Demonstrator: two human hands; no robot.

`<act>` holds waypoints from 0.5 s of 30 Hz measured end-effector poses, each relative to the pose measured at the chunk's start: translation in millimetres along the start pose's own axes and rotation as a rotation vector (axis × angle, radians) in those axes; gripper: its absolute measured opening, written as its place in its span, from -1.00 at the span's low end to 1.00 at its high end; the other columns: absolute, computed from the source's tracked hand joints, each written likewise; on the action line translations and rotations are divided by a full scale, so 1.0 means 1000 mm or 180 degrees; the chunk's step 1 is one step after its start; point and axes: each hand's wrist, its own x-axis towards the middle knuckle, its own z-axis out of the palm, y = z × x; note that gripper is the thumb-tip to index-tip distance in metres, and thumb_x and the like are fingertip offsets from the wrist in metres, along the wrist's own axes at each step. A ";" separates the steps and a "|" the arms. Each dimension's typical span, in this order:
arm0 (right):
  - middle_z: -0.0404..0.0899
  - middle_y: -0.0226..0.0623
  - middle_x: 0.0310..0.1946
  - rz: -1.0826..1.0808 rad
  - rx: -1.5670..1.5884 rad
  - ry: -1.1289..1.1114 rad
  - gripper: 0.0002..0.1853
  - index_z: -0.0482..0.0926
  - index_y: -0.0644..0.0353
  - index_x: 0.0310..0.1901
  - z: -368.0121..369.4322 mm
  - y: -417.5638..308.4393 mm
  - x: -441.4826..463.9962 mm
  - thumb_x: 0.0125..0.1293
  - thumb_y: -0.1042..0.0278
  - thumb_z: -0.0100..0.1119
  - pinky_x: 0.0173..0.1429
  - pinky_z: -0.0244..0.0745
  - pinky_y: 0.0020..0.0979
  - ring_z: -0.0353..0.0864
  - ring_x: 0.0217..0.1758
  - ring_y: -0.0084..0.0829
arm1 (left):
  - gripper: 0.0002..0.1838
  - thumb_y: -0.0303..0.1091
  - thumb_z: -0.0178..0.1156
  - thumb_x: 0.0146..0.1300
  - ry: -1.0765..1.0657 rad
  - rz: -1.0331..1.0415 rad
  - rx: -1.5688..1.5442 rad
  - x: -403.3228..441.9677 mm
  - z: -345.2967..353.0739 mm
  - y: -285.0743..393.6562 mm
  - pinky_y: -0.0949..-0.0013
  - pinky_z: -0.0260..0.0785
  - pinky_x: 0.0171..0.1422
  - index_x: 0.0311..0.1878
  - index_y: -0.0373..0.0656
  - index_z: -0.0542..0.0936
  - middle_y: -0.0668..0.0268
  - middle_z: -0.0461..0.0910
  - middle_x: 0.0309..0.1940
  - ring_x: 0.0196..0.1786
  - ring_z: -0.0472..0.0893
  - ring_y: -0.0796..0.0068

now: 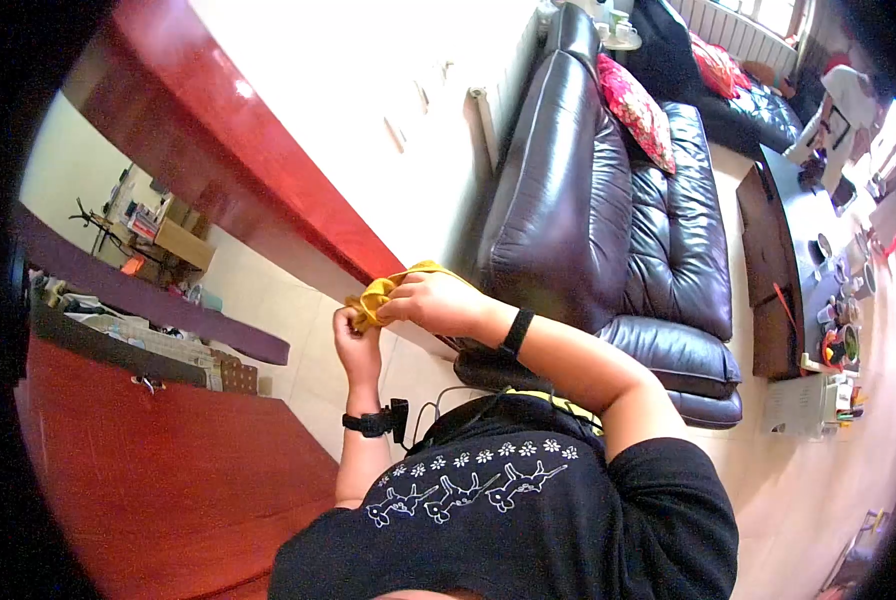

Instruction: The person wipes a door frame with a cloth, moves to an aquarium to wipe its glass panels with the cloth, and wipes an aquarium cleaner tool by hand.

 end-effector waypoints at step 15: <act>0.52 -0.16 -0.17 0.1491 -0.0427 0.1241 -0.79 0.52 0.13 -0.26 -0.129 -0.057 -0.167 0.02 0.43 0.27 0.02 0.50 -0.17 0.55 -0.06 -0.07 | -0.64 -0.48 0.42 0.13 -0.1517 0.0891 -0.0377 -0.039 0.092 0.139 0.57 0.24 -0.34 -0.37 -0.13 0.32 0.51 0.27 -0.51 -0.44 0.27 0.70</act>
